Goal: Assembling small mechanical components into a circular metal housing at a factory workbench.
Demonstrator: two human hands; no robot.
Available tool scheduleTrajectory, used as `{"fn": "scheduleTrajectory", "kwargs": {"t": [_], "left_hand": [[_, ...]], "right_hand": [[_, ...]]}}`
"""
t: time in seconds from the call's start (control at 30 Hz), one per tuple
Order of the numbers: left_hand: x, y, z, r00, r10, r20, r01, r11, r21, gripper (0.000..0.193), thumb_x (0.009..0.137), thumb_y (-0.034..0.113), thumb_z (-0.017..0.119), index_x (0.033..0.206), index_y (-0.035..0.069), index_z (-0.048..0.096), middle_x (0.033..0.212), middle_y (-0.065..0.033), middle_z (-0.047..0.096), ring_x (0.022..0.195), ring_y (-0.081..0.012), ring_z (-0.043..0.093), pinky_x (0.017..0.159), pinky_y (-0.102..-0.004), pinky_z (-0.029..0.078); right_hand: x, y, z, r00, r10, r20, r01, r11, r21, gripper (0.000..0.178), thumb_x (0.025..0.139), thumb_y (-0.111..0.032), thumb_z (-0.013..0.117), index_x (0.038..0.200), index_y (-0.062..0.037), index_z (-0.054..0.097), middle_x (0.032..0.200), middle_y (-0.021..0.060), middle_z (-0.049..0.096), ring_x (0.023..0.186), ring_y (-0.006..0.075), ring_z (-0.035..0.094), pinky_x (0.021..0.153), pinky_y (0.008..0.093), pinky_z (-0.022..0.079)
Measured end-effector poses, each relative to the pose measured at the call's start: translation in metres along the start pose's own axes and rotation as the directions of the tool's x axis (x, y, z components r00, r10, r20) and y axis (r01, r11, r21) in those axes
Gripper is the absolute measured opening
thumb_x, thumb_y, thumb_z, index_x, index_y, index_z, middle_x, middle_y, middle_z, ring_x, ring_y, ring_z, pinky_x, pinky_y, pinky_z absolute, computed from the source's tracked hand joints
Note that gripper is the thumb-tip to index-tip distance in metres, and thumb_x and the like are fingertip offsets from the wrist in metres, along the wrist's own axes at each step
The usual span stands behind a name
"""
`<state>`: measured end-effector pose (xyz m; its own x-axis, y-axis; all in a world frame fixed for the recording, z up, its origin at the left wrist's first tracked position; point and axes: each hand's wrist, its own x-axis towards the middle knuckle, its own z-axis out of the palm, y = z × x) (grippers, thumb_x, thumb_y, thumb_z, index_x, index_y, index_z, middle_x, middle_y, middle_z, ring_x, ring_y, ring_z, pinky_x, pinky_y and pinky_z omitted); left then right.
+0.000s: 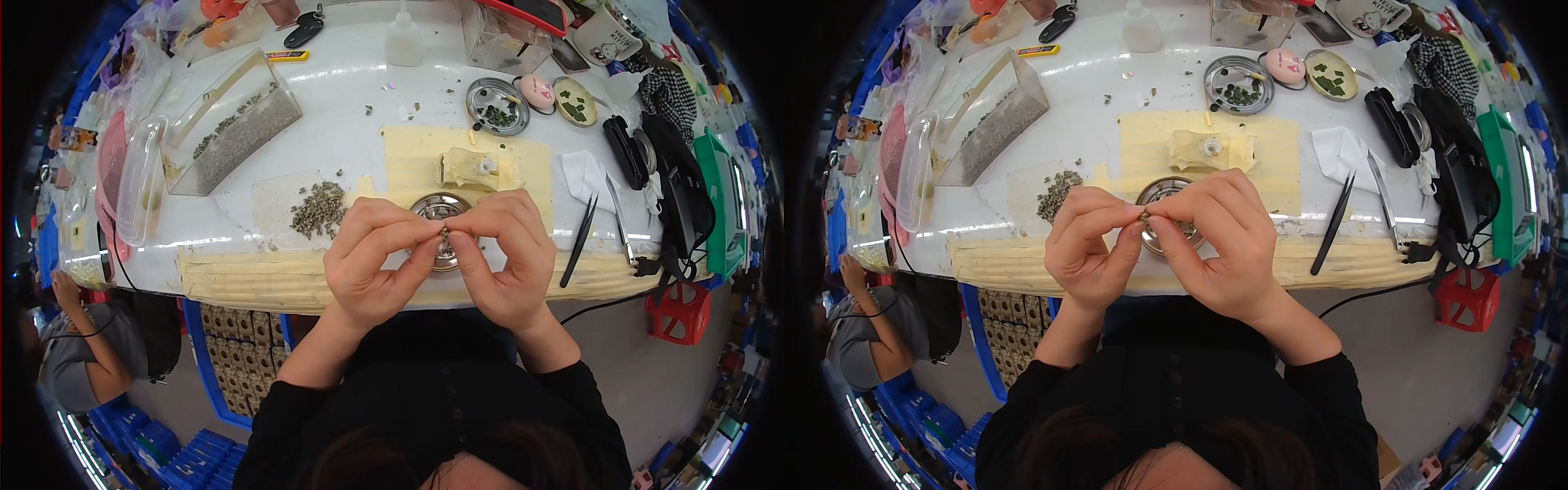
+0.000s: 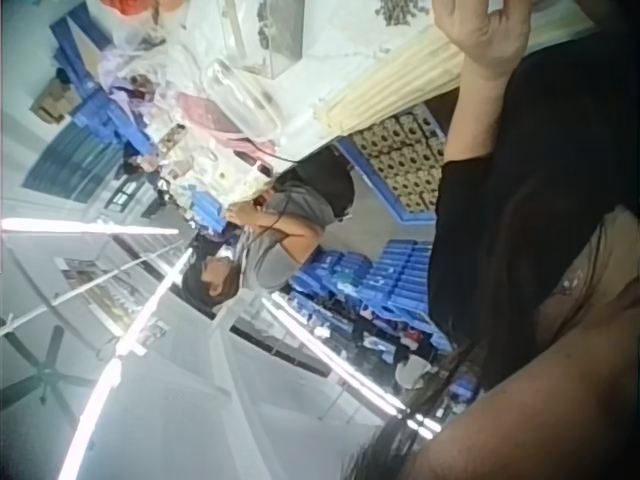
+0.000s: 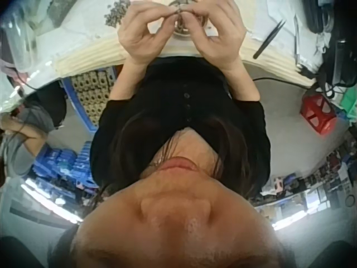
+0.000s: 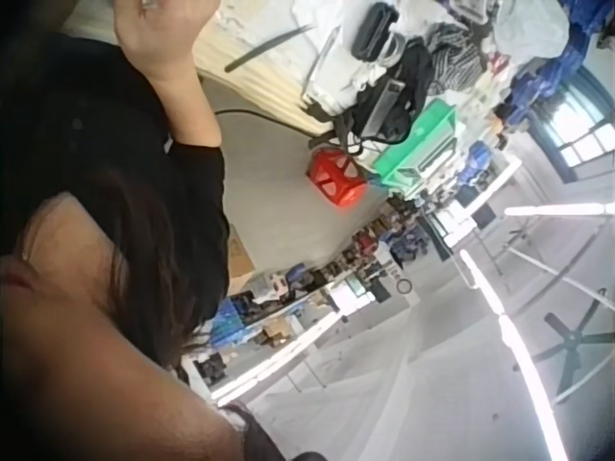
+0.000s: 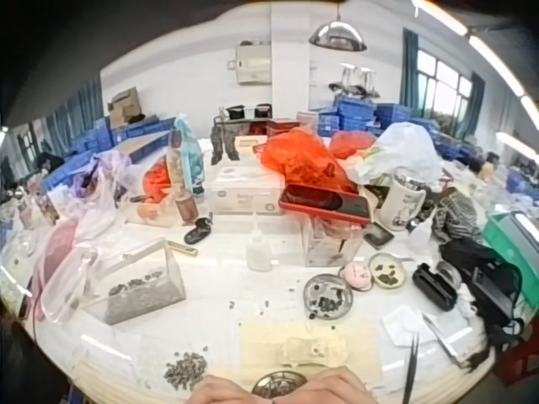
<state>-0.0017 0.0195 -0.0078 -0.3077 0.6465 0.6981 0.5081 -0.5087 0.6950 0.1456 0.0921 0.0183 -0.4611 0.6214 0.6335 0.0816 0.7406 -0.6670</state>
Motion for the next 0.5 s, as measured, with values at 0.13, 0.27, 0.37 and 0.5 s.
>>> {"fn": "scheduleTrajectory", "kwargs": {"t": [0.13, 0.27, 0.37, 0.5], "left_hand": [[-0.0001, 0.0009, 0.0002, 1.0, -0.004, 0.001, 0.004, 1.0, -0.003, 0.022, 0.071, -0.007, 0.077, 0.091, 0.002, 0.071, 0.084, -0.007, 0.066, 0.074, -0.0203, 0.062, 0.065, -0.0291, 0.047], [-0.0001, 0.0004, 0.0016, 1.0, 0.006, -0.004, -0.006, 1.0, 0.004, 0.022, 0.071, -0.006, 0.077, 0.091, 0.002, 0.071, 0.084, -0.0069, 0.066, 0.074, -0.0199, 0.061, 0.064, -0.0291, 0.047], [-0.0005, 0.0006, 0.002, 1.0, 0.008, 0.0, -0.008, 0.999, 0.033, 0.022, 0.071, -0.006, 0.077, 0.091, 0.002, 0.071, 0.084, -0.0068, 0.066, 0.072, -0.0192, 0.06, 0.063, -0.0284, 0.047], [0.0009, 0.0016, 0.0027, 1.0, -0.007, 0.007, 0.007, 0.997, 0.072, 0.022, 0.071, -0.006, 0.077, 0.091, 0.001, 0.071, 0.084, -0.0068, 0.066, 0.071, -0.0185, 0.059, 0.062, -0.0277, 0.046]], "right_hand": [[-0.0011, 0.0004, -0.0013, 0.998, 0.054, 0.029, -0.055, 0.996, 0.065, 0.012, 0.075, 0.001, 0.073, 0.086, -0.0033, 0.069, 0.077, 0.007, 0.063, 0.071, 0.0225, 0.057, 0.063, 0.0311, 0.044], [-0.0031, 0.0014, -0.0015, 0.997, 0.076, 0.011, -0.077, 0.992, 0.098, 0.013, 0.075, 0.001, 0.074, 0.086, -0.0038, 0.069, 0.078, 0.007, 0.064, 0.071, 0.0224, 0.057, 0.063, 0.0309, 0.044], [-0.0044, 0.0005, -0.0008, 0.999, 0.031, -0.04, -0.029, 0.999, 0.04, 0.015, 0.074, 0.001, 0.075, 0.087, -0.004, 0.07, 0.079, 0.0066, 0.064, 0.071, 0.0221, 0.057, 0.063, 0.0306, 0.044], [-0.0055, -0.0007, 0.0004, 0.997, -0.03, -0.069, 0.028, 0.999, -0.038, 0.018, 0.072, 0.001, 0.076, 0.089, -0.0043, 0.071, 0.08, 0.0061, 0.065, 0.072, 0.0214, 0.058, 0.063, 0.0302, 0.044]]}}
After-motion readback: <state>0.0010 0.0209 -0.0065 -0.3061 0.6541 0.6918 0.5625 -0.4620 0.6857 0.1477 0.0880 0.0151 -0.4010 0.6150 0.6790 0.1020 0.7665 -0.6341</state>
